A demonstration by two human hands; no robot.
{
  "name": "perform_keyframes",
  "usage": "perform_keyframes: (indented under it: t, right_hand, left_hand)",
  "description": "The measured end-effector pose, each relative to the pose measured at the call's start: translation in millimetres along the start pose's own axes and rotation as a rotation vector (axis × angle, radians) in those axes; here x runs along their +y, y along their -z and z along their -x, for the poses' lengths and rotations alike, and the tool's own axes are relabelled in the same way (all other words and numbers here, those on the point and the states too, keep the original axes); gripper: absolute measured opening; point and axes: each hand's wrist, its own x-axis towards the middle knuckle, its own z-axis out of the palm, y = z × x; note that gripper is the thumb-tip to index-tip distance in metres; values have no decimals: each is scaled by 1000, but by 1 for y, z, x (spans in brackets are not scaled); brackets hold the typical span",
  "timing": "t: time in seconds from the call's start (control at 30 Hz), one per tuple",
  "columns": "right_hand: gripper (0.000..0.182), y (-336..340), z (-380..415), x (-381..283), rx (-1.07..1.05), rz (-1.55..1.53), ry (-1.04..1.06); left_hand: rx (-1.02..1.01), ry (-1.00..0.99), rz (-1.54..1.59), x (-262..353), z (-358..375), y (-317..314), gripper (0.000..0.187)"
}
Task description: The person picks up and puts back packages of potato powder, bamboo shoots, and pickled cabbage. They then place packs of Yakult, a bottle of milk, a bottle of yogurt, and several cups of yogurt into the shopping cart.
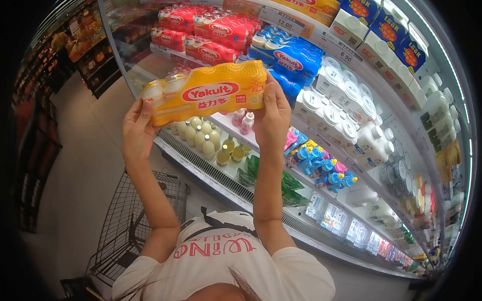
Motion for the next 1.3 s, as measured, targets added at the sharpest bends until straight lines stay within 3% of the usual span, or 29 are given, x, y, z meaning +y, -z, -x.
perform_keyframes:
  t: [0.27,0.37,0.5,0.57,0.63,0.7,0.73,0.83,0.9,0.97,1.07,1.2,1.3]
  right_hand:
    - [39,-36,-2,40,-78,-101,-88]
    - [39,-46,-6,86,-144,-165,-196]
    - [30,-77,14,170,-154,-197,-395]
    - [33,-97,35,210,-259,54,-423]
    - [33,-109,64,275,-290,-70,-685]
    - [43,-113,112,333,-506,137,-753]
    - [45,-117,144,347,-592,212,-901]
    - [50,-99,247,409,-899,323,-1347]
    - [54,-106,306,396,-1034,491,-1547]
    - [57,-91,355,410,-1378,708,-1493]
    - [58,-70,398,419,-1919,954,-1025]
    - [52,-55,438,435,-1839,779,-1076]
    - [52,-72,460,446,-2087,960,-1022]
  left_hand:
    - [106,-14,-196,11,36,59,53]
    - [-1,86,-314,20,65,79,56]
    - [181,360,-360,-2,112,119,55]
    - [233,380,-396,-12,135,138,42]
    - [354,413,-417,-38,167,170,40]
    - [598,437,-311,-70,205,193,38]
    - [701,365,-319,-101,226,212,40]
    - [1031,548,-689,-140,273,247,44]
    - [1163,687,-766,-151,301,269,38]
    - [1287,806,-853,-175,339,298,35]
    - [1401,945,-920,-194,378,321,38]
    - [1585,841,-1131,-239,407,339,34]
    - [1650,876,-1249,-263,413,352,33]
